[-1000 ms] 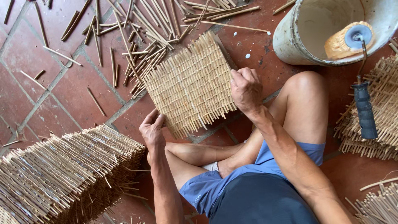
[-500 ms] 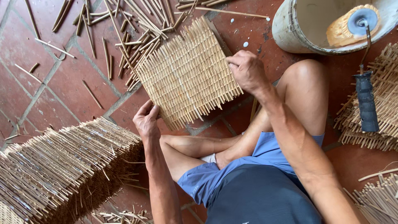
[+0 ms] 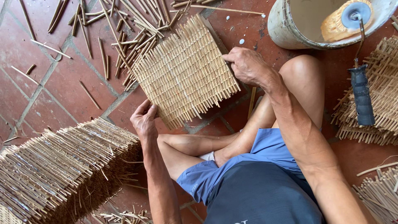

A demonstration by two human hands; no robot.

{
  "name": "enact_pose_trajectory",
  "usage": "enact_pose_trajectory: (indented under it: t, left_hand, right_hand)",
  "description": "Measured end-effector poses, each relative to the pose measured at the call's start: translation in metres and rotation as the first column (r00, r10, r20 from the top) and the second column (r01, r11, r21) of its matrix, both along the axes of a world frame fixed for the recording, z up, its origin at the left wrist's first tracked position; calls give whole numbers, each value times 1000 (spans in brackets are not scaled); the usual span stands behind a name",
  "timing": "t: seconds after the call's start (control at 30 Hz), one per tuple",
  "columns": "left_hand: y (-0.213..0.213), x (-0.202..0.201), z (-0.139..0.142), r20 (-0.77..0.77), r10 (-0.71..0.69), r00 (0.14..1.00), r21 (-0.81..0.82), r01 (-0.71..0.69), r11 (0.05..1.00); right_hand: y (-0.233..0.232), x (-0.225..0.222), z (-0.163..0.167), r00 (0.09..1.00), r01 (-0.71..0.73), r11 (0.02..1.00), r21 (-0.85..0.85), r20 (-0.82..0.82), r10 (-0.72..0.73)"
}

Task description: The person applies white adhesive to a square cardboard piece using a paint roller, then places a woven bamboo mat on top. They press the mat down, lift it, and repeat the process with additional mats, stacking them into a growing pile.

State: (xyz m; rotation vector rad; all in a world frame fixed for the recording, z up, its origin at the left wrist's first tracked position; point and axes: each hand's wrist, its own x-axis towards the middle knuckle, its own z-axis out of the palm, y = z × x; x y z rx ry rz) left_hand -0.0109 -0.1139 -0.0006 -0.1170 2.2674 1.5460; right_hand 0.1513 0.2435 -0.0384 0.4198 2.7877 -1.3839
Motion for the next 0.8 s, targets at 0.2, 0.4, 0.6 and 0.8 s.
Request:
enact_pose_trajectory:
  t: [0.2,0.4,0.6,0.8]
  left_hand:
    - [1,-1,-6,-8,-19,1000,-30,18,999]
    - [3,-11,-30,-42,78,996,-51,-80,996]
    - [7,-21,-41,-48,84,995,102,-78,992]
    - [4,-27,-35,-13,72,997,18,-72,997]
  right_hand:
    - [-20,-5,-4,980,176,980,88,-105,-167]
    - [-42,-25,-13,878,458,866,198,-251,-407]
    - [-30,-36,-24,874,486,863,141,-97,-476]
    - [-30,-35,-18,883,469,876,115,-98,-460]
